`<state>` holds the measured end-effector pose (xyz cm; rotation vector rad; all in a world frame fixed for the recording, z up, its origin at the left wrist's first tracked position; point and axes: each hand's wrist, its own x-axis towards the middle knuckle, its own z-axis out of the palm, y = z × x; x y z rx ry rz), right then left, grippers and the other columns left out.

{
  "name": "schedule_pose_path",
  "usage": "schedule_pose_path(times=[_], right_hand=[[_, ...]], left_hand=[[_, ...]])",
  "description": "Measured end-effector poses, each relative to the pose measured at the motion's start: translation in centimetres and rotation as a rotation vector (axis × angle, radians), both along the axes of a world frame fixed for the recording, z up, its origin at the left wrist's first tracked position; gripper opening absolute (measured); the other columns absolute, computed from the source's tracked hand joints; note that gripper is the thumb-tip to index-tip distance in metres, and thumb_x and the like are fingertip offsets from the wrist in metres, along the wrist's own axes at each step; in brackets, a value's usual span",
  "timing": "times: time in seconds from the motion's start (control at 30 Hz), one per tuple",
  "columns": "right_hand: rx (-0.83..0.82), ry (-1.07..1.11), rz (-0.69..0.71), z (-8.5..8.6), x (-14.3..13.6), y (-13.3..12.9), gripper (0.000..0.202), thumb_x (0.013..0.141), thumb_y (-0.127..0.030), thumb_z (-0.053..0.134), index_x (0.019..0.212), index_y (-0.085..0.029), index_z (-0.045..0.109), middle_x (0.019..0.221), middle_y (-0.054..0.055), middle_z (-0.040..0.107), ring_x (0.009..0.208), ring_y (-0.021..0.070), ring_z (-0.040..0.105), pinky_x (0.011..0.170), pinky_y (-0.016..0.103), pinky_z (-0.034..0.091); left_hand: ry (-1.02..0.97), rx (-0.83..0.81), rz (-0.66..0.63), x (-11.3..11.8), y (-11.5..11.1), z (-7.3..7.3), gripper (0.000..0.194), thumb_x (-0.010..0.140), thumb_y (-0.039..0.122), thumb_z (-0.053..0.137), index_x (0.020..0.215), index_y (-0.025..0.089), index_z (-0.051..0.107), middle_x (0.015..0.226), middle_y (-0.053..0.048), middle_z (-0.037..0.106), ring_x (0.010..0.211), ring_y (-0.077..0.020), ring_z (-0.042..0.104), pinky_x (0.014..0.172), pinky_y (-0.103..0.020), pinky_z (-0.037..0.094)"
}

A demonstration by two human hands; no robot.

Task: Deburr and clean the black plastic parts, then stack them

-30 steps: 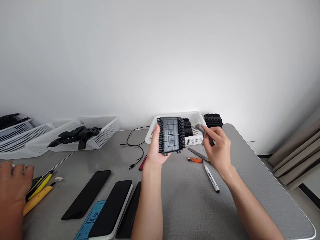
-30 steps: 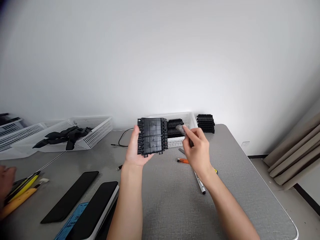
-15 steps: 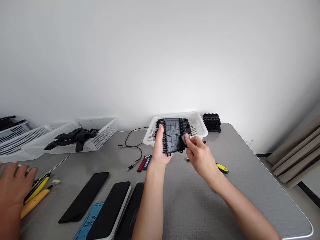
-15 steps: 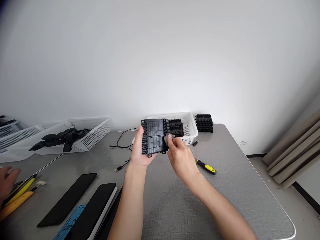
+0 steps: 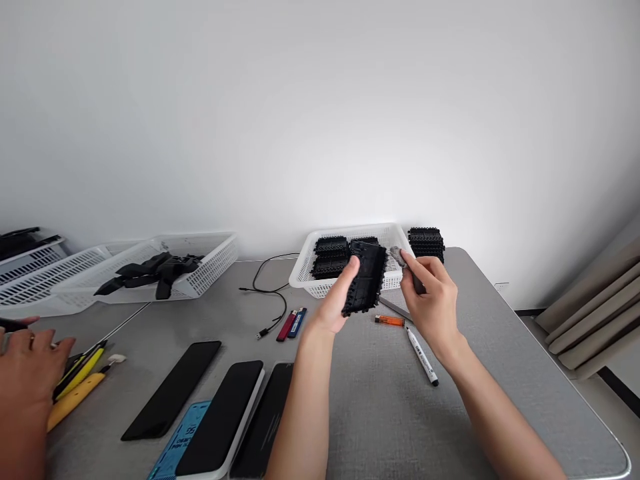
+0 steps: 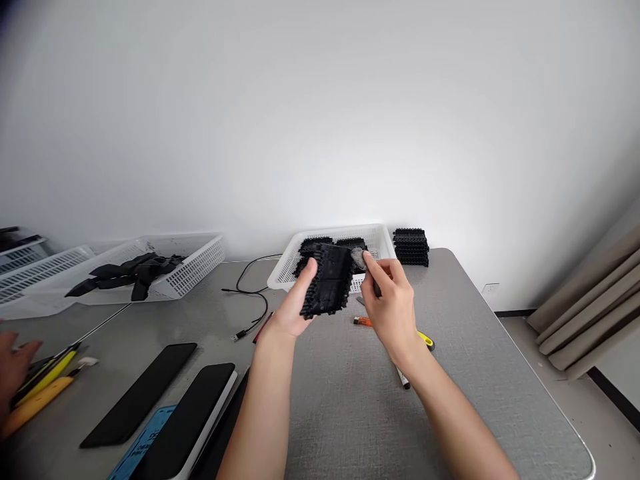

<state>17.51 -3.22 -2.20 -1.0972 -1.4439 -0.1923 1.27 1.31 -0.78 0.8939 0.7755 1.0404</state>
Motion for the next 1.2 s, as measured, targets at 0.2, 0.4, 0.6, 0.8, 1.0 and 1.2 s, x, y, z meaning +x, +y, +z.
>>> schedule_pose_path(times=[0.2,0.4,0.6,0.8,1.0,1.2], right_hand=[[-0.217,-0.178,-0.027,-1.4,-0.3,0.8,0.041,0.097,-0.015,0.04,0.131,-0.014,0.063,0.1,0.012,0.06,0.078,0.0181,0.061,0.067,0.032,0.052],[-0.431,-0.378,-0.121,-1.6,-1.9,0.1,0.043,0.096,-0.011,0.04,0.136,-0.01,0.057,0.102,0.014,0.06,0.075,0.021,0.062,0.062,0.032,0.052],[-0.506,-0.507,-0.041,-1.7,-4.0,-0.7,0.04,0.094,-0.007,0.046,0.13,-0.009,0.06,0.099,0.012,0.061,0.08,0.0218,0.064,0.064,0.029,0.051],[-0.528,-0.368,0.176,-0.6,-3.4,-1.1,0.03,0.087,-0.004,0.05,0.099,-0.015,0.075,0.088,0.006,0.062,0.071,0.0159,0.061,0.065,0.027,0.048],[-0.241,0.08,0.233,1.6,0.0,-1.9,0.031,0.092,-0.012,0.05,0.11,-0.017,0.075,0.089,0.005,0.065,0.067,0.0122,0.057,0.062,0.026,0.049],[-0.119,0.086,0.119,0.9,-0.2,-0.7,0.033,0.096,-0.017,0.048,0.12,-0.019,0.071,0.096,0.008,0.062,0.076,0.0145,0.059,0.067,0.029,0.052]], left_hand=[[0.032,0.228,-0.074,2.1,-0.9,-0.1,0.039,0.079,0.052,0.073,0.105,0.022,0.076,0.126,-0.007,0.071,0.14,-0.0272,0.046,0.118,-0.038,0.031],[0.002,0.205,0.004,2.8,-0.7,-0.3,0.04,0.078,0.054,0.073,0.095,0.017,0.075,0.105,-0.007,0.076,0.118,-0.0273,0.062,0.104,-0.035,0.044],[-0.11,0.079,0.14,2.0,0.2,-0.3,0.049,0.08,0.06,0.068,0.106,0.019,0.073,0.104,-0.007,0.076,0.111,-0.0247,0.066,0.096,-0.031,0.051],[-0.149,0.021,0.174,0.5,0.3,0.8,0.047,0.086,0.059,0.061,0.104,0.017,0.073,0.101,-0.008,0.077,0.104,-0.0253,0.07,0.09,-0.031,0.056],[-0.102,-0.042,0.187,-1.4,0.0,1.4,0.047,0.084,0.057,0.065,0.113,0.021,0.072,0.102,-0.007,0.078,0.107,-0.026,0.071,0.09,-0.032,0.058],[-0.082,-0.037,-0.038,-0.4,-0.1,-0.4,0.053,0.083,0.057,0.067,0.126,0.026,0.067,0.121,-0.009,0.073,0.123,-0.0289,0.062,0.103,-0.04,0.052]])
